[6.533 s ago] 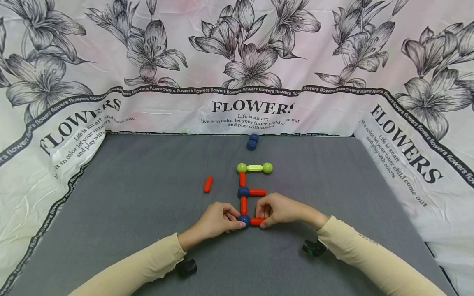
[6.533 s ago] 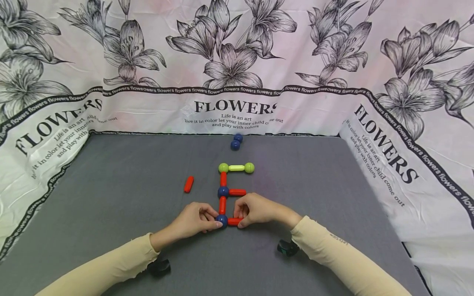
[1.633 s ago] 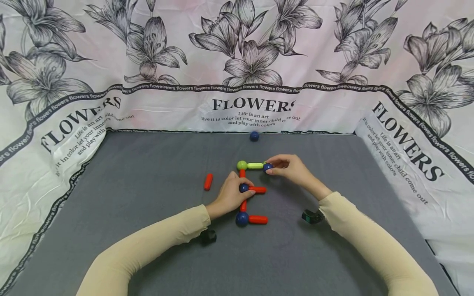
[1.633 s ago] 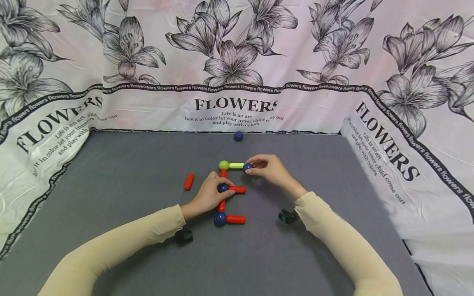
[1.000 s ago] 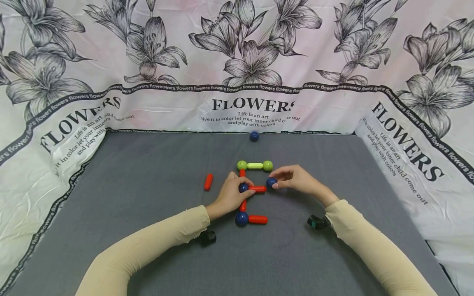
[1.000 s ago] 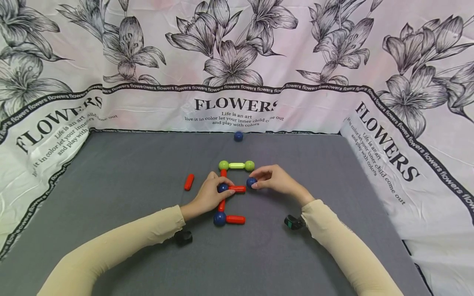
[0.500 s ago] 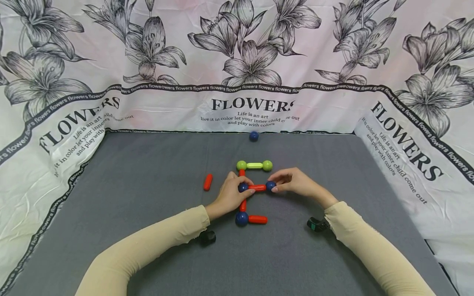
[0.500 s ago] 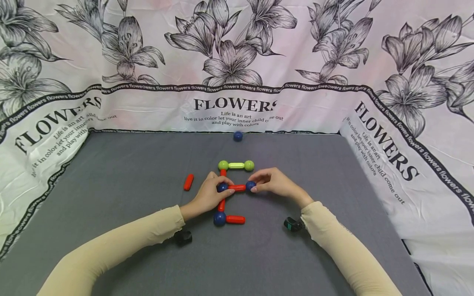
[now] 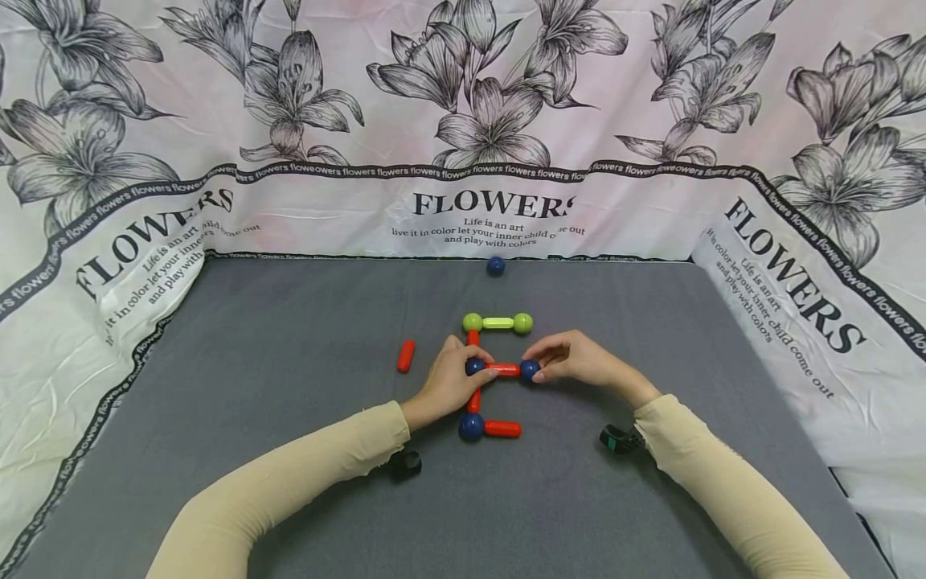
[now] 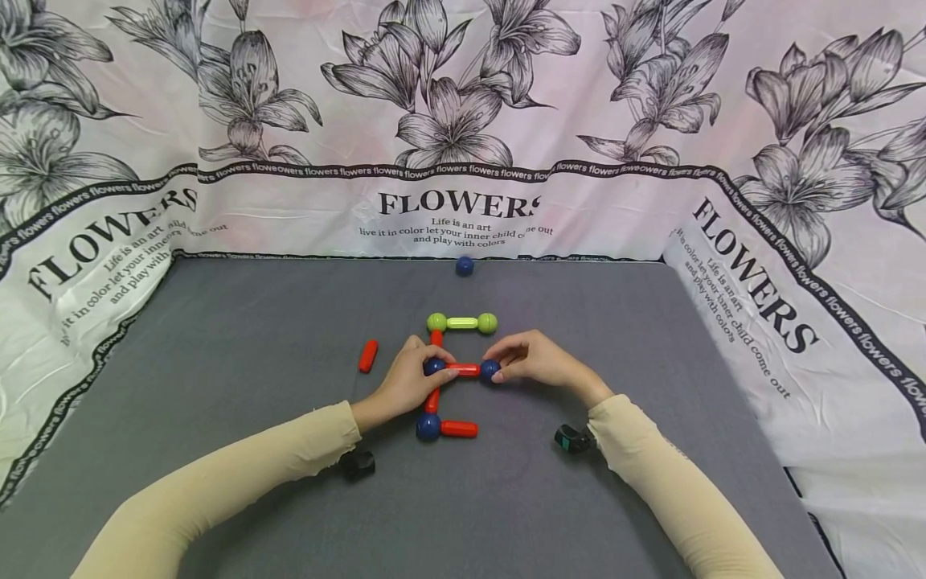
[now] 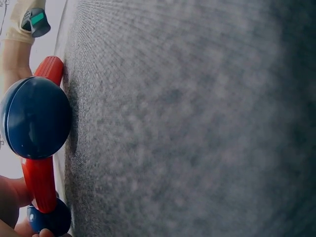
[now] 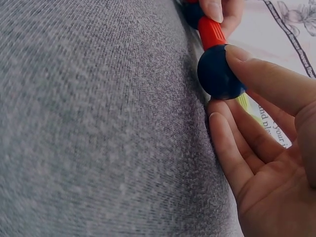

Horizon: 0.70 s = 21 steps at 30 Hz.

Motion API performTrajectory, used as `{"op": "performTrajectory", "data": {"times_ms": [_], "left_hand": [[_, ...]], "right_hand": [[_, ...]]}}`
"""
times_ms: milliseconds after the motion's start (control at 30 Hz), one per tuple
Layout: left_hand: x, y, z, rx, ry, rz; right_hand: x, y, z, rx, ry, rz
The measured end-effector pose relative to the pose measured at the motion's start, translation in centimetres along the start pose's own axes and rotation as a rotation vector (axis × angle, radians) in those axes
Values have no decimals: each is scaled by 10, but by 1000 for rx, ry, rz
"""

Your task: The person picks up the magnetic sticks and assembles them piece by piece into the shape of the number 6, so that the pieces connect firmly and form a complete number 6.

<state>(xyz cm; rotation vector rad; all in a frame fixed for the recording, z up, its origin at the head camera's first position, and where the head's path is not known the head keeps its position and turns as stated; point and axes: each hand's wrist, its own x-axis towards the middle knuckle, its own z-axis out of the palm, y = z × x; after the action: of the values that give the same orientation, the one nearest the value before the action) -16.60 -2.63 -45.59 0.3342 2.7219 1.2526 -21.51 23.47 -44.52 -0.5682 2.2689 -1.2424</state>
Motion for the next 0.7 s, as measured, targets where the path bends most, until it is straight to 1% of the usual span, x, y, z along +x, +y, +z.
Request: {"op": "performTrajectory", "data": {"times_ms": [100, 333, 533, 700], "left_hand": [[0, 0, 0, 1, 1, -2], [1, 0, 0, 4, 0, -11], [0, 0, 0, 11, 5, -14], [-2, 0, 0, 17, 1, -14]], "right_hand": [[0, -1, 0, 8, -11, 16], [0, -2, 1, 32, -36, 16], [1, -2, 1, 11, -29, 9], [1, -1, 1, 19, -28, 5]]}}
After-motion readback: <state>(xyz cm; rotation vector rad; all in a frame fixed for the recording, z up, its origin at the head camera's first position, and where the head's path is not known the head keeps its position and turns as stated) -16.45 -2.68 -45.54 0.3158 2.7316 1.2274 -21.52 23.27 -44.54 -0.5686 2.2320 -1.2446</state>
